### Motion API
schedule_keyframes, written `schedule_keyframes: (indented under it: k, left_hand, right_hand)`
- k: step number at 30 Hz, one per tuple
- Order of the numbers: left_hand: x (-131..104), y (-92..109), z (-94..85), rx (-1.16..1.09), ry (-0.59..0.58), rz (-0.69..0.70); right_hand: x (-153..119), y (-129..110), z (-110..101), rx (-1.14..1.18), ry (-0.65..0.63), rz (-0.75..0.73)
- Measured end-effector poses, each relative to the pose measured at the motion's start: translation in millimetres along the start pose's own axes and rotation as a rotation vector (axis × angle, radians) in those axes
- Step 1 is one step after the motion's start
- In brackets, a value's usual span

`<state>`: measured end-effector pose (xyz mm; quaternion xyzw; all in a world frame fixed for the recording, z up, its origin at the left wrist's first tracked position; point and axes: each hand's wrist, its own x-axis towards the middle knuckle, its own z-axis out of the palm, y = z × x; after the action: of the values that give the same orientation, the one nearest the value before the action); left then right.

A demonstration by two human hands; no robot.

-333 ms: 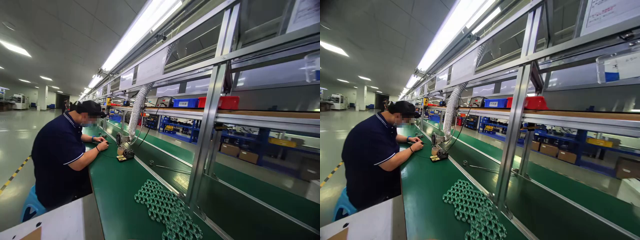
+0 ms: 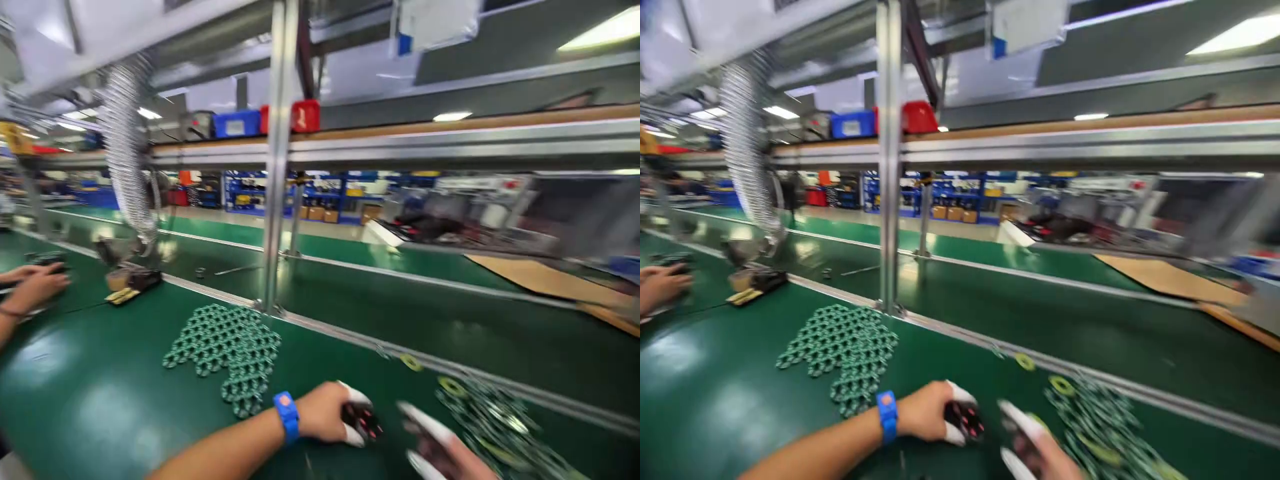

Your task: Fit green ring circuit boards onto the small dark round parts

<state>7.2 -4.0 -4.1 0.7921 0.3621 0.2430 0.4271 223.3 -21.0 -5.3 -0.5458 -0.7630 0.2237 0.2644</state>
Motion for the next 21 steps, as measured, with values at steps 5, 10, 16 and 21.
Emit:
schedule_keyframes:
  k: [5,10,16,21]
  left_hand:
    - [-4.3,-0.1,9.7,0.087,0.183,-0.034]
    - [-4.4,0.7,15.4,0.076,0.164,-0.049]
    - [-3.1,6.3,8.6,0.200,0.102,-0.004]
    - [-6.8,8.9,-0.9,0.328,0.063,-0.002]
  right_hand:
    - [-7.5,-7.9,-4.5,-0.104,-0.128,-0.132]
    - [-7.5,-31.2,6.1,-0.144,-0.108,-0.333]
    - [-11.9,-34.7,1.7,-0.366,0.042,-0.651]
    - [-22.6,-45.8,0.1,-0.542,-0.151,-0.832]
